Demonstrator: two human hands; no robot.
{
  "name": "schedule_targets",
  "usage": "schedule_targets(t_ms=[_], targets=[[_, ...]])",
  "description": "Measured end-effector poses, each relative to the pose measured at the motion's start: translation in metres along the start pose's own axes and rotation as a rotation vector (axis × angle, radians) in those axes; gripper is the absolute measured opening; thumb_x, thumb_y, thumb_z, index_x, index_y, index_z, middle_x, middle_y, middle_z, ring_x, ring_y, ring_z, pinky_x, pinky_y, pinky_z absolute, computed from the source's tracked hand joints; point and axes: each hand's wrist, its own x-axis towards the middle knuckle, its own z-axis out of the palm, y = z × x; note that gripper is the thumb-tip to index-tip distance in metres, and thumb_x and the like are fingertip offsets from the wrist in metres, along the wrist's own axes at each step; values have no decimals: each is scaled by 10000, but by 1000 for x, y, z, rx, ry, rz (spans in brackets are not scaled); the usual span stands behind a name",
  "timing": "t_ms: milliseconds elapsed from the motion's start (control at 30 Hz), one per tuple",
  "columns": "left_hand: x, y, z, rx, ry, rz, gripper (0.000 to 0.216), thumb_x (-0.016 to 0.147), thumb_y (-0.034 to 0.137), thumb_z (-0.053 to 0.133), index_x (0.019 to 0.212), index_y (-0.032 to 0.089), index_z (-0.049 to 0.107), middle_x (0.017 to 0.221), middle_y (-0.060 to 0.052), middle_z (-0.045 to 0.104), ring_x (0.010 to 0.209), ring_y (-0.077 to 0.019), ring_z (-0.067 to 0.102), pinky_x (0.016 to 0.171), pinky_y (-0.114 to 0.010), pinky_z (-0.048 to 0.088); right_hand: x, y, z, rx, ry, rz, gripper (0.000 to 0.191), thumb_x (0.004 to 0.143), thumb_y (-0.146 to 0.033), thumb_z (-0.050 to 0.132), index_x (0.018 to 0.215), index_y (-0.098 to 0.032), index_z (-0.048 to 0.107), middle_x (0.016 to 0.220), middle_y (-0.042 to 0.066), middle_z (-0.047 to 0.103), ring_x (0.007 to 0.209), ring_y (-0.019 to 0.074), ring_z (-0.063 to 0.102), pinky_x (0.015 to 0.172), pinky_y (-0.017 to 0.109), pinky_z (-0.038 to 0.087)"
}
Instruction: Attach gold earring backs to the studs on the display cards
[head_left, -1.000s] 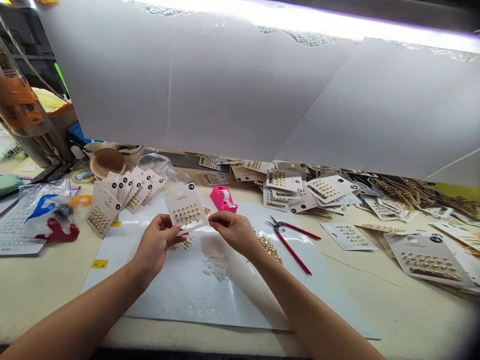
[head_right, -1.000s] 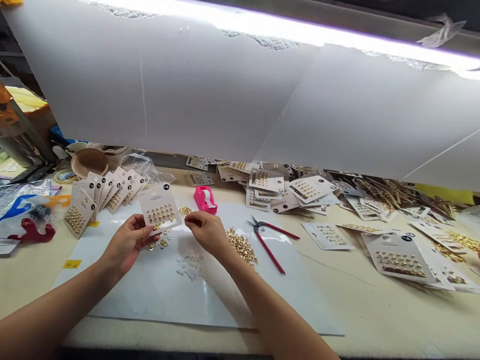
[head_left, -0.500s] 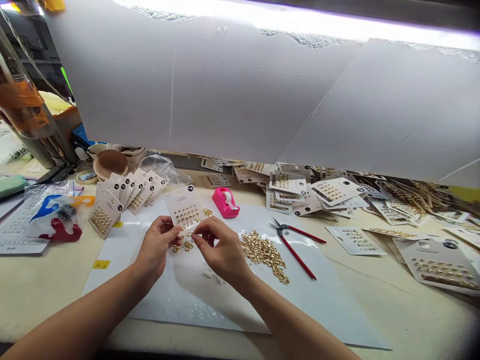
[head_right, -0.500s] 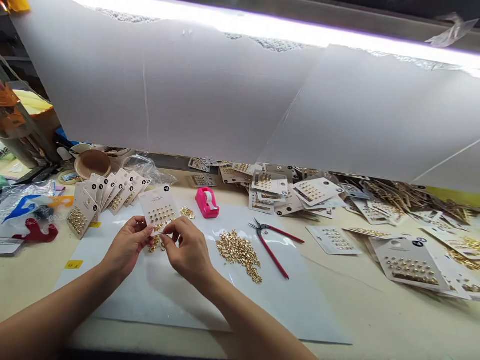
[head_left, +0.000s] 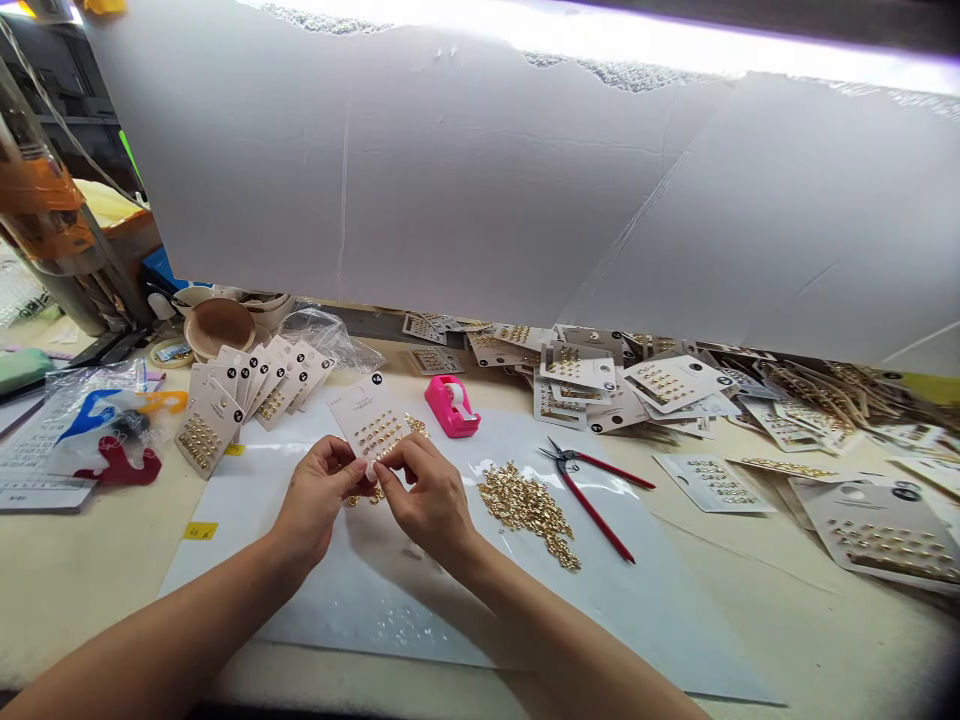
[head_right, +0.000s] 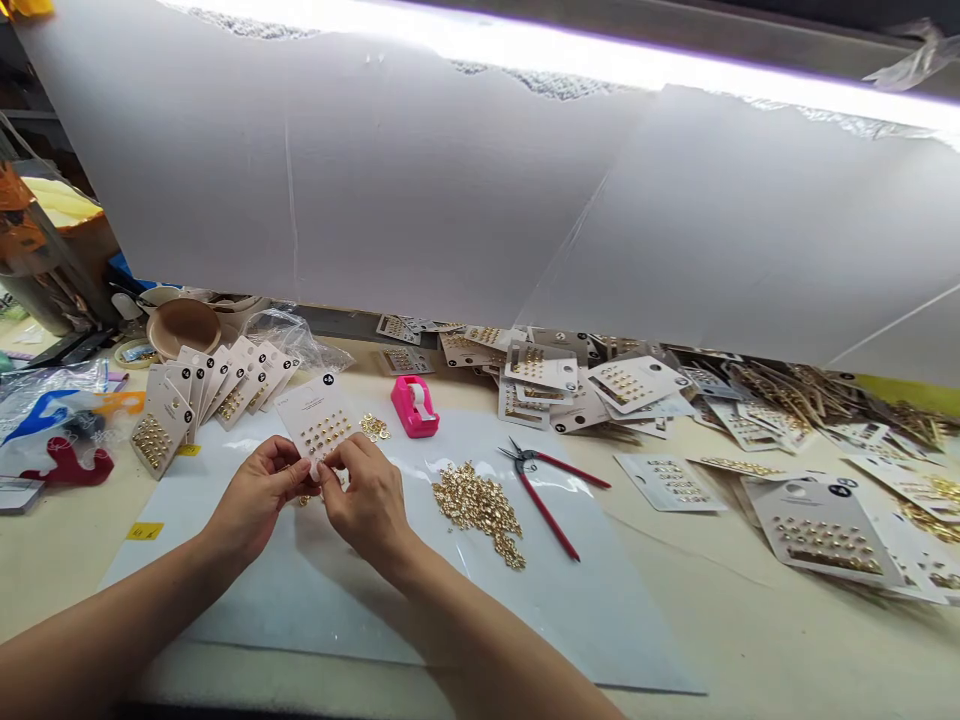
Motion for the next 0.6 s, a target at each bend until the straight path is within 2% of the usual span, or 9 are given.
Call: schedule_targets(t_ms=[267, 467, 533, 600], targets=[[0, -1, -1, 151, -48, 113, 128, 674, 218, 702, 694, 159, 591, 635, 27, 617, 583, -87, 555, 604, -227, 468, 0, -2, -3, -49, -48, -16, 126, 775, -139, 558, 664, -197, 551, 693, 5, 590, 625, 136, 532, 563, 252, 369], [2, -2, -4, 118, -84, 35, 156, 688, 256, 703, 761, 165, 599, 728, 1, 646, 610, -102, 567, 606, -251, 478, 2, -13, -24, -210, -174, 36, 79, 734, -178, 660, 741, -202, 586, 791, 7, 618, 651, 146, 547, 560, 257, 358], [2, -2, -4, 89, -84, 1, 179, 673, 267, 718, 761, 167, 599, 735, 2, 648, 585, -96, 561, 599, -253, 478, 6, -13, -40, -155, -135, 69, 107, 727, -235, 680, 785, -199, 597, 787, 11, 598, 626, 139, 521, 552, 258, 365], [1, 1, -3, 67, -99, -17, 196, 657, 274, 733, 760, 169, 603, 740, 2, 651, 568, -91, 557, 583, -248, 472, 11, -7, -56, -30, -15, 154, 120, 746, -293, 657, 770, -192, 596, 729, 5, 566, 587, 126, 480, 541, 259, 370]])
